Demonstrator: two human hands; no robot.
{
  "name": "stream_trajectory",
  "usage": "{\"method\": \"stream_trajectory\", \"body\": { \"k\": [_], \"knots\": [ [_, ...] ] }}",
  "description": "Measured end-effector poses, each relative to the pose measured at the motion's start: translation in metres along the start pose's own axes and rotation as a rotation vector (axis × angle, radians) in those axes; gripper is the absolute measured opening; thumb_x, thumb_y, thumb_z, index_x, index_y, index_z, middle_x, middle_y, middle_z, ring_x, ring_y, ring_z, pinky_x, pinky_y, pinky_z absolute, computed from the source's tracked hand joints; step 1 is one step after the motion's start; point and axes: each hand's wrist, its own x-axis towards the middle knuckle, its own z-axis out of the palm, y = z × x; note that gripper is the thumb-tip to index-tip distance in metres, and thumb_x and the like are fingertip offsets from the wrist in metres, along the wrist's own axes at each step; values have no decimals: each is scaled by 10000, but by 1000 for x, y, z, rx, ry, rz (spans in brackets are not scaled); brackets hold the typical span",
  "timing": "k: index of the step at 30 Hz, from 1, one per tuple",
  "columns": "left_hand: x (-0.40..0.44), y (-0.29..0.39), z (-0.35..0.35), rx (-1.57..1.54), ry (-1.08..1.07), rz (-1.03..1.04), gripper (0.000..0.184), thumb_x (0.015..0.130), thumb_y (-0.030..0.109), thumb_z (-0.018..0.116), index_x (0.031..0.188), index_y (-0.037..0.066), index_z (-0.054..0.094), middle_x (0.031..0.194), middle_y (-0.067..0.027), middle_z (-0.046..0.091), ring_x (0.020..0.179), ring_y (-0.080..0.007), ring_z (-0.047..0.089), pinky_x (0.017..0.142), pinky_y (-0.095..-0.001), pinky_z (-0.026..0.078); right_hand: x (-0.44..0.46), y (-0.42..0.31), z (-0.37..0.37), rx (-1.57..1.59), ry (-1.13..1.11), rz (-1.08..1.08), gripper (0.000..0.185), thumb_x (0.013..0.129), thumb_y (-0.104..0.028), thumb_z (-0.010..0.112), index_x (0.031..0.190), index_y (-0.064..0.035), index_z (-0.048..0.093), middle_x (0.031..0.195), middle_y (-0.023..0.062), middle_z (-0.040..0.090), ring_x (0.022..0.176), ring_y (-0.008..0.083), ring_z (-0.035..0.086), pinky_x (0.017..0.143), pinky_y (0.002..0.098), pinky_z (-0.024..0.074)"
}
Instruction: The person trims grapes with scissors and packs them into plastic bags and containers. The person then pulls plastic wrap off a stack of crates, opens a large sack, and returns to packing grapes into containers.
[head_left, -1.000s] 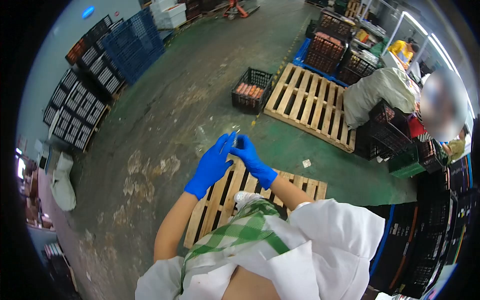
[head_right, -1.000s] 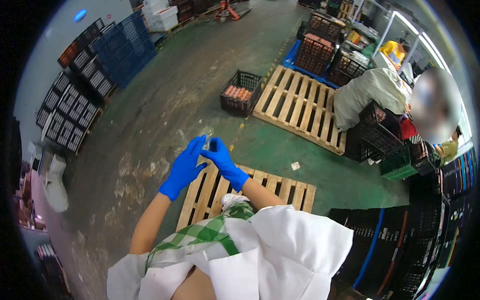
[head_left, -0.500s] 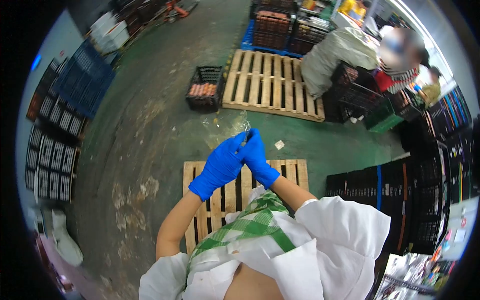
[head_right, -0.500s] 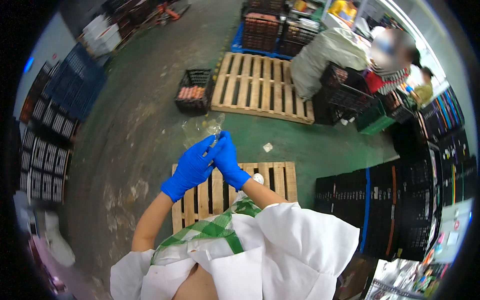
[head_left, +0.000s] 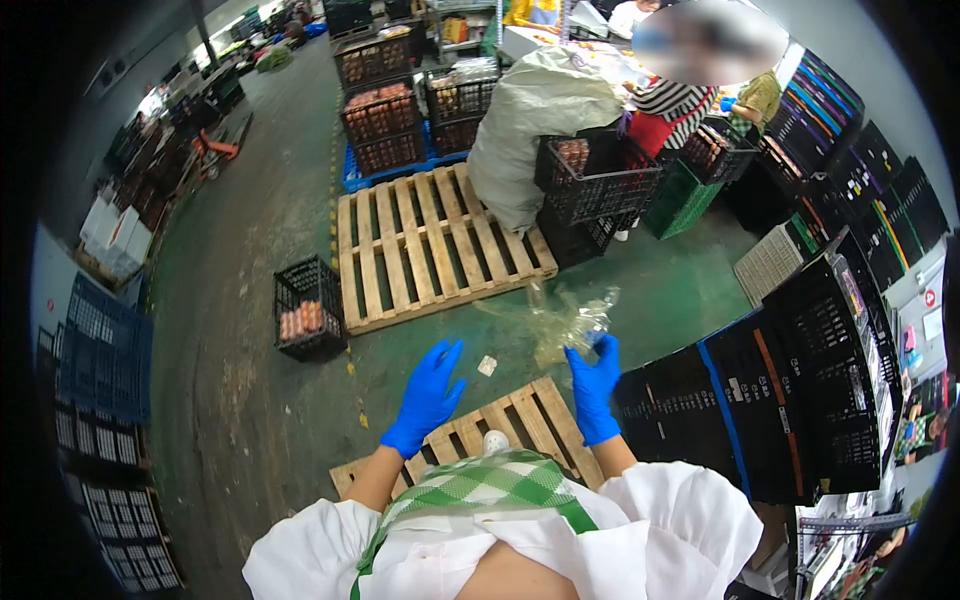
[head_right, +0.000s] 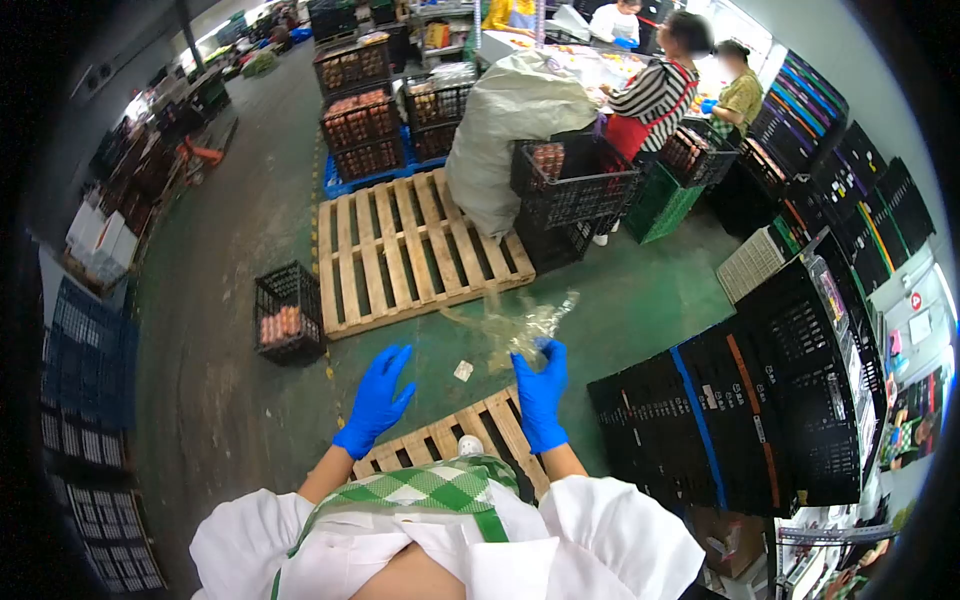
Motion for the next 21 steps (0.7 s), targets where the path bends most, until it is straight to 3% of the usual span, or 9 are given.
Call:
{"method": "stream_trajectory", "body": {
  "k": [3, 6, 8, 13, 14, 18, 21],
  "knots": [
    [14, -29, 27, -81, -34, -125, 550, 730, 154, 564, 1230, 113, 339, 1167, -181, 364, 1013, -334, 428, 823, -367, 388, 38, 18, -25, -112, 144, -39, 350, 626, -58, 680, 914, -30, 482, 888, 55, 506, 826, 153, 474, 754, 274, 381],
    [38, -57, 44, -127, -123, -205, 547, 723, 154, 571, 1222, 120, 348, 1181, -176, 355, 1025, -334, 424, 825, -365, 389, 68, 36, -47, -418, 313, -121, 369, 576, -95, 721, 883, -37, 526, 860, 81, 506, 817, 195, 482, 724, 304, 399],
    [58, -77, 58, -171, -191, -246, 543, 724, 153, 570, 1220, 125, 350, 1182, -170, 356, 1030, -335, 423, 828, -362, 387, 86, 50, -54, -315, 344, -67, 379, 572, -88, 722, 893, -36, 527, 855, 79, 500, 804, 202, 483, 713, 304, 403],
    [139, -130, 98, -249, -175, -152, 538, 720, 165, 578, 1211, 125, 361, 1185, -153, 362, 1019, -326, 440, 808, -357, 399, 130, 93, -59, -112, 351, 39, 405, 578, -24, 702, 934, -21, 510, 897, 65, 504, 832, 169, 492, 742, 280, 408],
    [156, -145, 108, -268, -184, -154, 537, 719, 165, 579, 1210, 128, 364, 1185, -153, 364, 1016, -324, 444, 806, -357, 400, 137, 100, -56, -191, 355, 37, 402, 581, -2, 693, 935, -13, 501, 907, 61, 511, 839, 161, 495, 759, 276, 405],
    [230, -224, 171, -295, -244, -48, 547, 719, 156, 576, 1216, 131, 351, 1175, -168, 374, 1029, -318, 437, 825, -362, 393, 165, 146, -9, -51, 551, 71, 372, 617, -6, 665, 936, -2, 475, 858, 61, 513, 792, 157, 484, 735, 271, 398],
    [293, -265, 201, -157, -364, 54, 547, 725, 151, 565, 1221, 110, 337, 1166, -186, 370, 1063, -325, 405, 865, -357, 369, 189, 201, 19, -340, 700, 157, 343, 638, -31, 657, 923, 2, 469, 846, 62, 505, 771, 165, 469, 727, 276, 391]
  ]
}}
